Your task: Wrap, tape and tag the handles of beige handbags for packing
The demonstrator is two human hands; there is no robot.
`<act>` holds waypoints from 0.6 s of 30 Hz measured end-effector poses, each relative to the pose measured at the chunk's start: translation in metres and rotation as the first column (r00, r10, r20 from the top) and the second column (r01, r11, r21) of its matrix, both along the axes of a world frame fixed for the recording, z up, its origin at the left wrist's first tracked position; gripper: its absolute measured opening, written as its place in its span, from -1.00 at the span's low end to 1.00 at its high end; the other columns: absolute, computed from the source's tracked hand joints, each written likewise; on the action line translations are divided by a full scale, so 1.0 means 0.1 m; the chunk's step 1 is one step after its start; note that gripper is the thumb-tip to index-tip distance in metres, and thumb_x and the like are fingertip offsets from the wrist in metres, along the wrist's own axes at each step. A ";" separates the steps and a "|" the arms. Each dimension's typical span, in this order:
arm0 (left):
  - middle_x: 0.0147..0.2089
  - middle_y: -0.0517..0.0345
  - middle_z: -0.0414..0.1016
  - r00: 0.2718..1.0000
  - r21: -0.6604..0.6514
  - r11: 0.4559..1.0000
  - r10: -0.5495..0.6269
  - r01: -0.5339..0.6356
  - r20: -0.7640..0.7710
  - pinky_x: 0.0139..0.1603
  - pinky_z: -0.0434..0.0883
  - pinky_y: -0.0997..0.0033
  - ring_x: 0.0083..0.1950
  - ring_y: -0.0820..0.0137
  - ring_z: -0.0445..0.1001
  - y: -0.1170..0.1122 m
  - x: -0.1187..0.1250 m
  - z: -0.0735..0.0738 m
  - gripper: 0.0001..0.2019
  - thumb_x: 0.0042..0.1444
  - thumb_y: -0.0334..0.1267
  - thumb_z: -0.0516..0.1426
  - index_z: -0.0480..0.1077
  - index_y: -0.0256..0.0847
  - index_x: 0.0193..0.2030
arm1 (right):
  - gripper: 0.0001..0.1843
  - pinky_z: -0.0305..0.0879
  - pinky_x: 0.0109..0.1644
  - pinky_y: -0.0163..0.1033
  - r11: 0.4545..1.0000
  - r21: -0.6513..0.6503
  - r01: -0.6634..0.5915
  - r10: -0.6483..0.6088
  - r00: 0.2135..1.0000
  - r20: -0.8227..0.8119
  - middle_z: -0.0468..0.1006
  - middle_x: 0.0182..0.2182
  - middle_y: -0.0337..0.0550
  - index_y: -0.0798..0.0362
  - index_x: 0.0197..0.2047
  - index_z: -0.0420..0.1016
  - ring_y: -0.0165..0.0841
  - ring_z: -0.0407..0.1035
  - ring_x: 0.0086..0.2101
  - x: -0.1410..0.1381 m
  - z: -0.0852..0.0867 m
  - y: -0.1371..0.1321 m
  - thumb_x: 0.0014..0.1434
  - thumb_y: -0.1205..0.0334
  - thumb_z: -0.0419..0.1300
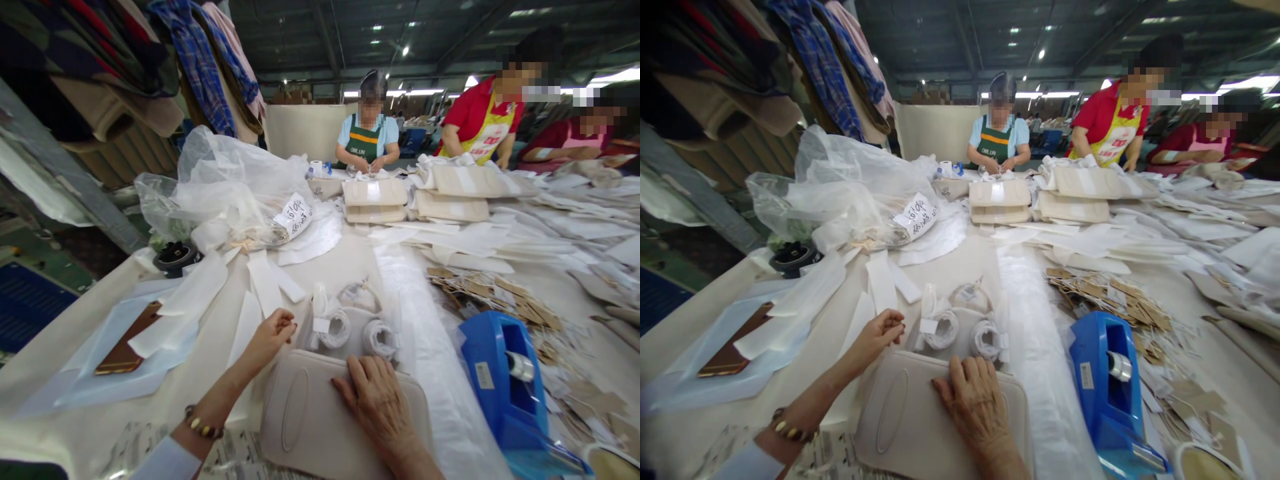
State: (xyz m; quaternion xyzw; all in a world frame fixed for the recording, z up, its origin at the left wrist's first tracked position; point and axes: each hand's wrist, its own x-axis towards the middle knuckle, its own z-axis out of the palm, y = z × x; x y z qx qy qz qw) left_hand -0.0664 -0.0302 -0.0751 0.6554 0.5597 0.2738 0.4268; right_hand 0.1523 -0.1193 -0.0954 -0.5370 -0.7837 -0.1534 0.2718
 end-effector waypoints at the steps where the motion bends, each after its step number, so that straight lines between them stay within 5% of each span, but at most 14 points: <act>1: -0.32 0.16 0.44 1.000 0.006 1.000 -0.001 0.002 -0.019 -0.27 0.34 0.38 -0.31 0.36 0.42 0.08 0.04 -0.01 -0.68 -0.03 -0.10 0.07 0.29 -0.22 -0.15 | -0.63 0.09 -0.27 -0.19 1.000 0.002 0.001 -0.001 1.000 -0.011 0.34 -0.49 -0.18 0.05 -0.31 0.36 -0.29 0.20 -0.42 0.00 0.00 0.00 0.35 0.05 -0.13; 3: -0.36 0.19 0.46 0.998 0.004 1.000 -0.012 0.012 -0.068 -0.30 0.32 0.41 -0.32 0.35 0.42 0.24 0.14 -0.05 -0.65 -0.19 -0.20 0.18 0.35 -0.22 -0.20 | -0.65 0.10 -0.27 -0.20 1.000 0.008 0.000 0.000 0.999 -0.045 0.36 -0.48 -0.18 0.05 -0.31 0.35 -0.30 0.21 -0.41 0.01 0.00 -0.02 0.34 0.04 -0.11; 7: -0.49 0.20 0.41 0.984 0.002 0.998 0.057 -0.058 -0.169 -0.35 0.30 0.38 -0.38 0.31 0.40 0.48 0.32 -0.19 -0.76 -0.22 -0.27 0.20 0.36 -0.26 -0.35 | -0.69 0.11 -0.28 -0.21 1.000 0.018 -0.024 0.026 0.994 -0.107 0.37 -0.48 -0.19 0.06 -0.30 0.34 -0.31 0.21 -0.41 0.02 -0.01 -0.03 0.33 0.05 -0.07; 10: -0.37 0.07 0.46 0.982 0.041 0.997 0.076 -0.070 -0.172 -0.26 0.35 0.28 -0.27 0.22 0.43 0.58 0.41 -0.23 -0.65 -0.26 -0.35 0.20 0.37 -0.32 -0.23 | -0.70 0.11 -0.29 -0.22 0.999 0.014 -0.040 0.041 0.991 -0.127 0.37 -0.48 -0.19 0.07 -0.29 0.35 -0.31 0.21 -0.41 0.03 -0.01 -0.04 0.32 0.05 -0.04; 14: 0.03 -0.05 0.41 0.997 0.173 0.984 -0.028 0.039 -0.065 0.09 0.27 0.18 0.10 0.16 0.30 0.65 0.49 -0.18 -0.46 -0.26 -0.39 0.20 0.34 -0.27 0.00 | -0.70 0.11 -0.28 -0.22 0.999 0.007 -0.051 0.051 0.990 -0.130 0.37 -0.48 -0.18 0.07 -0.29 0.34 -0.31 0.20 -0.41 0.03 -0.01 -0.04 0.32 0.05 -0.04; 18: -0.05 0.06 0.47 0.984 0.216 0.963 -0.174 0.161 0.044 0.09 0.30 0.22 0.04 0.19 0.36 0.68 0.55 -0.20 -0.59 -0.24 -0.33 0.24 0.45 -0.22 -0.13 | -0.64 0.10 -0.28 -0.22 1.000 -0.005 -0.007 0.006 0.996 -0.090 0.35 -0.49 -0.18 0.05 -0.34 0.34 -0.30 0.19 -0.41 0.01 0.01 -0.03 0.34 0.02 -0.09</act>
